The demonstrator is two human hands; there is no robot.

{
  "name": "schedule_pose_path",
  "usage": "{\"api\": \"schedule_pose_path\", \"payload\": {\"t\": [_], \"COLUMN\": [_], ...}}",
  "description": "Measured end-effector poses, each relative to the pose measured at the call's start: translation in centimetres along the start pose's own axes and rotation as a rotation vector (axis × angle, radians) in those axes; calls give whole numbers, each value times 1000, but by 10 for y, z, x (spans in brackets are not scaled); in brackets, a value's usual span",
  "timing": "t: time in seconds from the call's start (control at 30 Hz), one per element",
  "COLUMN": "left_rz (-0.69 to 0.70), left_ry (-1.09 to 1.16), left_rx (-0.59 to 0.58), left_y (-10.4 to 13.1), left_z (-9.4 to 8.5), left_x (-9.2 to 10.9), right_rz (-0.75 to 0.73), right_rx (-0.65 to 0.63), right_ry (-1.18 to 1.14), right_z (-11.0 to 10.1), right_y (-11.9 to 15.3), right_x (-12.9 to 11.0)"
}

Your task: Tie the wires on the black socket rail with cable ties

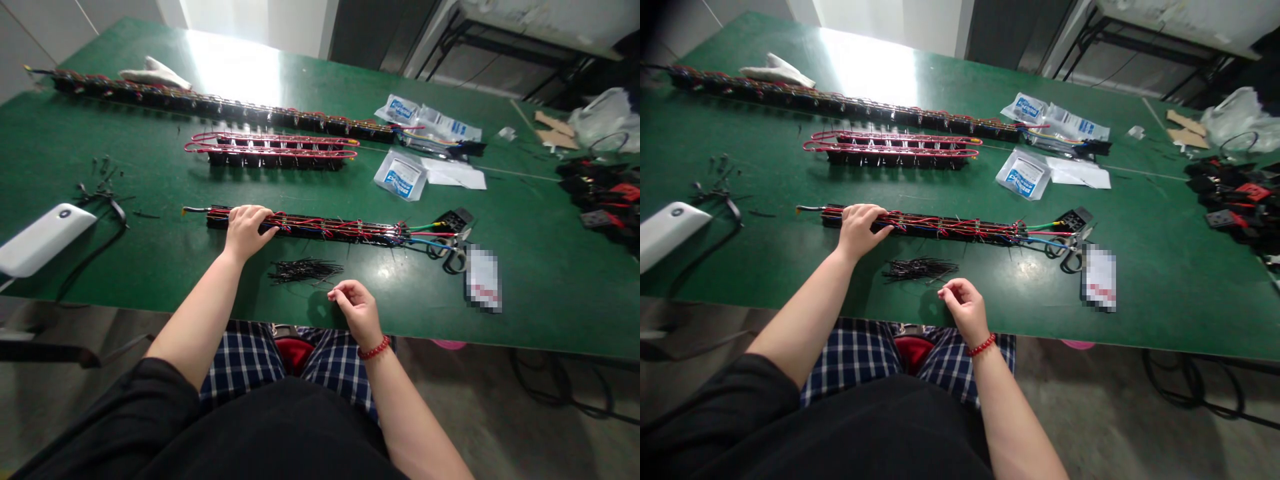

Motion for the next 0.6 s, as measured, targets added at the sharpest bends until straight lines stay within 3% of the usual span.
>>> {"api": "schedule_pose_path", "payload": {"t": [0.6], "left_rz": [-19], "left_ry": [14], "left_rx": [-20], "left_y": [0], "left_z": [-1], "left_x": [1], "right_rz": [5], "right_rx": [6], "right_ry": [-2], "right_z": [0], "right_y": [0], "right_x": [2]}}
Point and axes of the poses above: each hand's wrist, its own y-axis away from the middle knuckle, its own z-axis out of the palm, x = y × z, the point moved 3 cm from there along -y, towards the middle knuckle, and after that the axes turned 1 degree about z, right-handed, at the moved point
